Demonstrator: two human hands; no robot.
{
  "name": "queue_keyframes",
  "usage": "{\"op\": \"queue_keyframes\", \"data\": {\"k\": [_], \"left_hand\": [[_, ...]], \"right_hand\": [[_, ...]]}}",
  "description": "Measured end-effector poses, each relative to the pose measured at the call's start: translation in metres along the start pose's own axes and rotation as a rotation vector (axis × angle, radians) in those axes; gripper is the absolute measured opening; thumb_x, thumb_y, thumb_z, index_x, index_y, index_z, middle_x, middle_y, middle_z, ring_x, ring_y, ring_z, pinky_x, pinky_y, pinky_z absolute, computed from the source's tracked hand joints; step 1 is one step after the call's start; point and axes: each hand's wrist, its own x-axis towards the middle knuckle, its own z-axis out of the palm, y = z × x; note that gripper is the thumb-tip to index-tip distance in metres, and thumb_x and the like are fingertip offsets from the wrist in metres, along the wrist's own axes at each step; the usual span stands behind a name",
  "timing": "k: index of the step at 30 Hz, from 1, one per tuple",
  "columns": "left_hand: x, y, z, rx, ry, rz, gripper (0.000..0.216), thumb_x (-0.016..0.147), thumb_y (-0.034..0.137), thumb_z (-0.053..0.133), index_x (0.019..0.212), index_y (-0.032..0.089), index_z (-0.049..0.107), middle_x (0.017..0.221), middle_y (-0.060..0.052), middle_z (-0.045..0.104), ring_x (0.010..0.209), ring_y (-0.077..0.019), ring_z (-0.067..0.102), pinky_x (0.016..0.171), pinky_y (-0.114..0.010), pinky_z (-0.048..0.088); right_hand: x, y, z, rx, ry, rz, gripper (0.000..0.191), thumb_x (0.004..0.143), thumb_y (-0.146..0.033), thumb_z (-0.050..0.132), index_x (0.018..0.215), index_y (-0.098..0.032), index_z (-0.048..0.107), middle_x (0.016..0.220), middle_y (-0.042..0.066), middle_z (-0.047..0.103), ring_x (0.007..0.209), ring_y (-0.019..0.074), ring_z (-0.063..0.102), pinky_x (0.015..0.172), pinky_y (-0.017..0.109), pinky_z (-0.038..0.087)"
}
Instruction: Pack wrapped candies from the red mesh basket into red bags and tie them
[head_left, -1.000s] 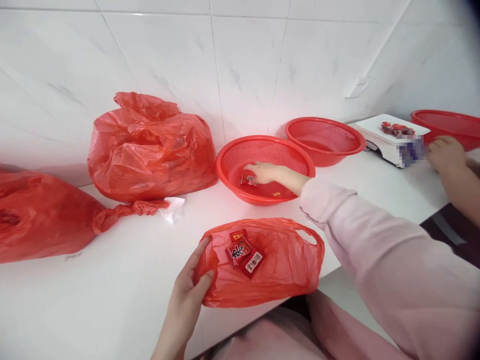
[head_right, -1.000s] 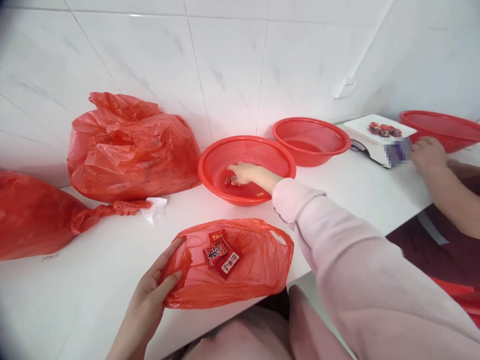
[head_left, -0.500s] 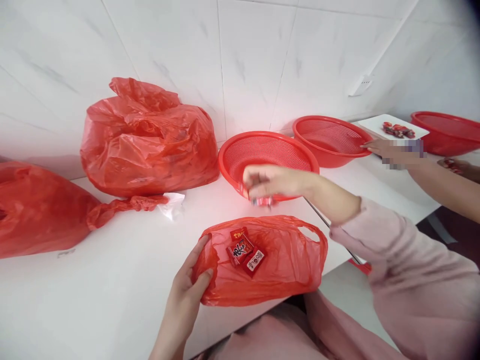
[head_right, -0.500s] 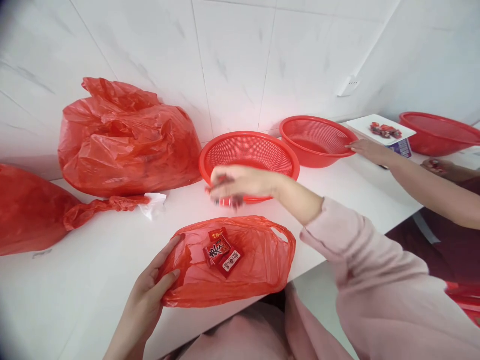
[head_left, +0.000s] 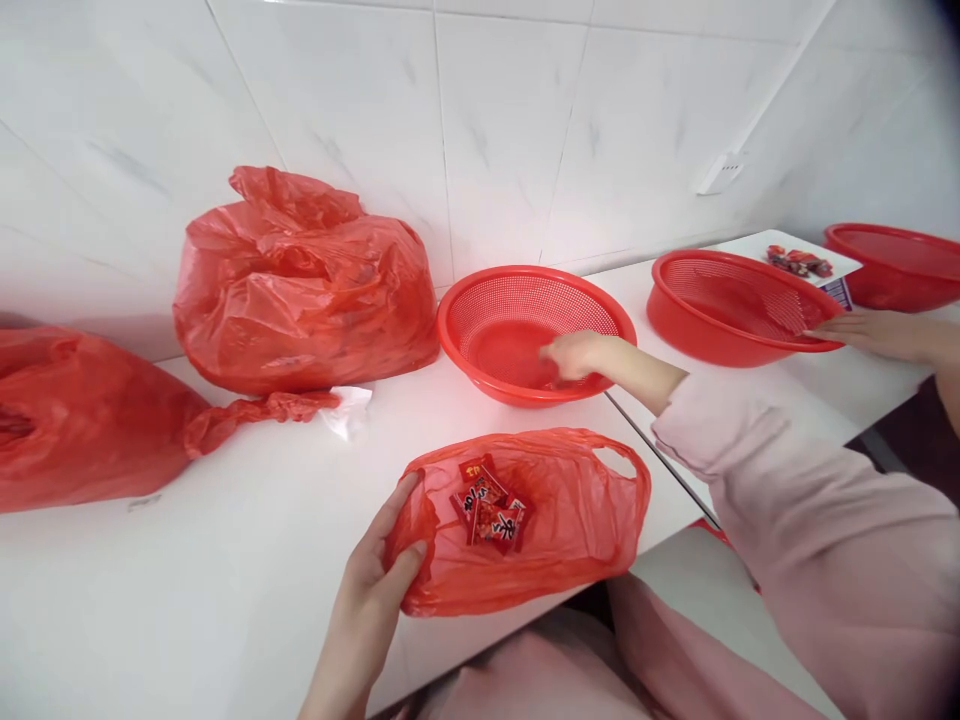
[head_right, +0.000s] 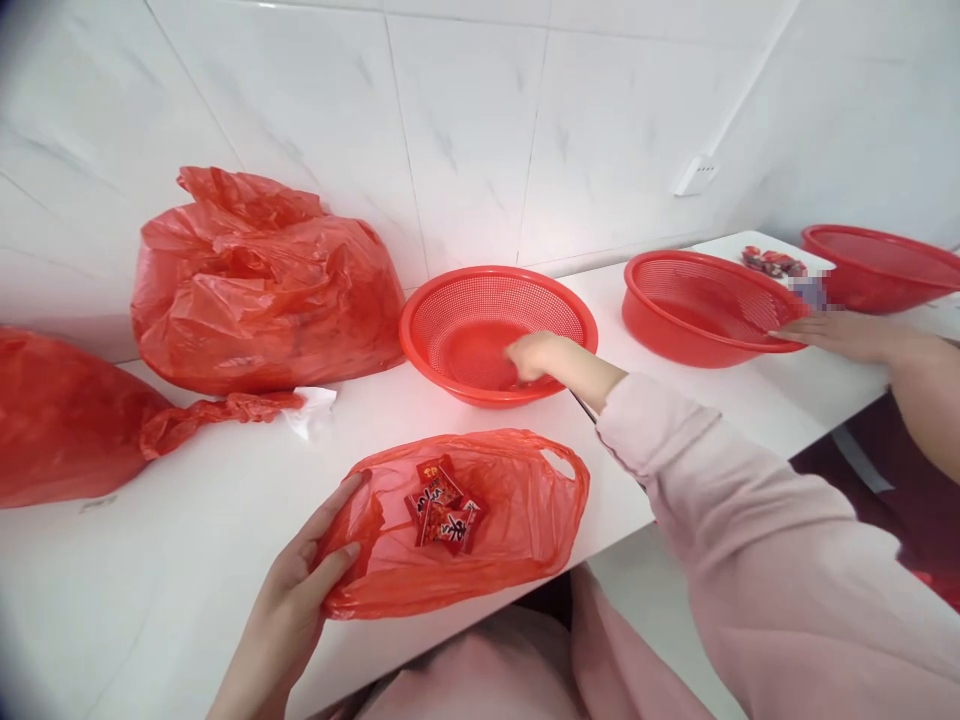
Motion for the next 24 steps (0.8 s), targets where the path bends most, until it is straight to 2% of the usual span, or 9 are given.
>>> {"op": "queue_keyframes", "data": {"k": [2,6,9,11,14,17,21,22,24], "left_hand": [[-0.002,-0.002,-0.001,-0.007,0.005,0.0,0.065,0.08,0.035,0.064,0.142,0.028,0.046,0.147,-0.006,0.048,0.133,-0.0306,0.046,0.107,-0.041,0.041],[-0.004,-0.003,0.0,0.004,0.036,0.017,0.063,0.079,0.035,0.064,0.14,0.028,0.049,0.149,-0.004,0.045,0.136,-0.0307,0.042,0.111,-0.043,0.037],[-0.004,0.0,0.002,-0.017,0.043,0.005,0.065,0.079,0.035,0.065,0.141,0.026,0.048,0.148,-0.006,0.046,0.135,-0.0322,0.042,0.112,-0.045,0.034],[-0.003,0.002,0.003,-0.038,0.044,-0.016,0.067,0.078,0.034,0.065,0.142,0.025,0.046,0.146,-0.007,0.05,0.134,-0.0325,0.044,0.113,-0.046,0.033],[-0.002,0.005,0.005,-0.039,0.05,-0.014,0.065,0.078,0.032,0.065,0.141,0.025,0.048,0.146,-0.007,0.049,0.135,-0.0318,0.043,0.114,-0.046,0.03],[0.001,0.007,0.006,-0.008,0.063,0.015,0.063,0.078,0.031,0.064,0.139,0.026,0.051,0.148,-0.005,0.046,0.137,-0.0314,0.04,0.114,-0.045,0.03],[0.002,0.009,0.008,0.019,0.052,0.006,0.065,0.078,0.032,0.064,0.14,0.026,0.049,0.146,-0.007,0.049,0.133,-0.032,0.045,0.11,-0.043,0.038],[0.002,0.01,0.008,0.015,0.047,-0.003,0.065,0.078,0.032,0.064,0.141,0.025,0.048,0.146,-0.007,0.049,0.134,-0.0318,0.045,0.109,-0.043,0.039],[0.002,0.01,0.008,0.011,0.047,-0.01,0.064,0.078,0.032,0.064,0.14,0.025,0.049,0.147,-0.006,0.048,0.135,-0.0311,0.043,0.109,-0.041,0.039]], "right_hand": [[0.015,0.013,0.013,0.002,-0.085,0.014,0.029,0.057,-0.021,0.081,0.083,-0.017,0.07,0.084,0.011,0.069,0.08,0.0281,0.065,0.066,0.036,0.044],[0.027,0.026,0.027,0.047,-0.177,-0.025,0.017,0.058,-0.021,0.077,0.073,-0.018,0.07,0.071,0.005,0.069,0.064,0.02,0.063,0.059,0.031,0.043],[0.025,0.028,0.018,0.124,-0.174,-0.072,0.012,0.061,-0.024,0.075,0.069,-0.017,0.067,0.068,0.004,0.068,0.06,0.0175,0.062,0.057,0.029,0.043],[0.018,0.026,0.005,0.197,-0.141,-0.121,0.013,0.071,-0.03,0.07,0.073,-0.017,0.066,0.073,0.005,0.07,0.065,0.0171,0.064,0.06,0.028,0.045],[-0.006,0.012,-0.015,0.382,-0.126,-0.254,0.026,0.083,-0.042,0.06,0.082,-0.017,0.064,0.083,0.007,0.072,0.072,0.0158,0.066,0.063,0.026,0.047],[-0.039,-0.012,-0.026,0.547,-0.252,-0.44,0.033,0.081,-0.049,0.063,0.076,-0.017,0.063,0.078,0.005,0.072,0.067,0.0145,0.065,0.058,0.024,0.046],[-0.072,-0.045,-0.023,0.412,-0.513,-0.57,0.034,0.08,-0.049,0.065,0.069,-0.017,0.063,0.067,0.001,0.069,0.055,0.0112,0.061,0.054,0.023,0.041],[-0.074,-0.049,-0.02,0.35,-0.517,-0.576,0.034,0.08,-0.05,0.064,0.07,-0.017,0.064,0.067,0.0,0.069,0.054,0.0108,0.059,0.054,0.024,0.041],[-0.069,-0.051,-0.017,0.267,-0.399,-0.558,0.032,0.082,-0.05,0.061,0.075,-0.019,0.067,0.069,0.0,0.069,0.054,0.0113,0.059,0.055,0.025,0.041]]}}
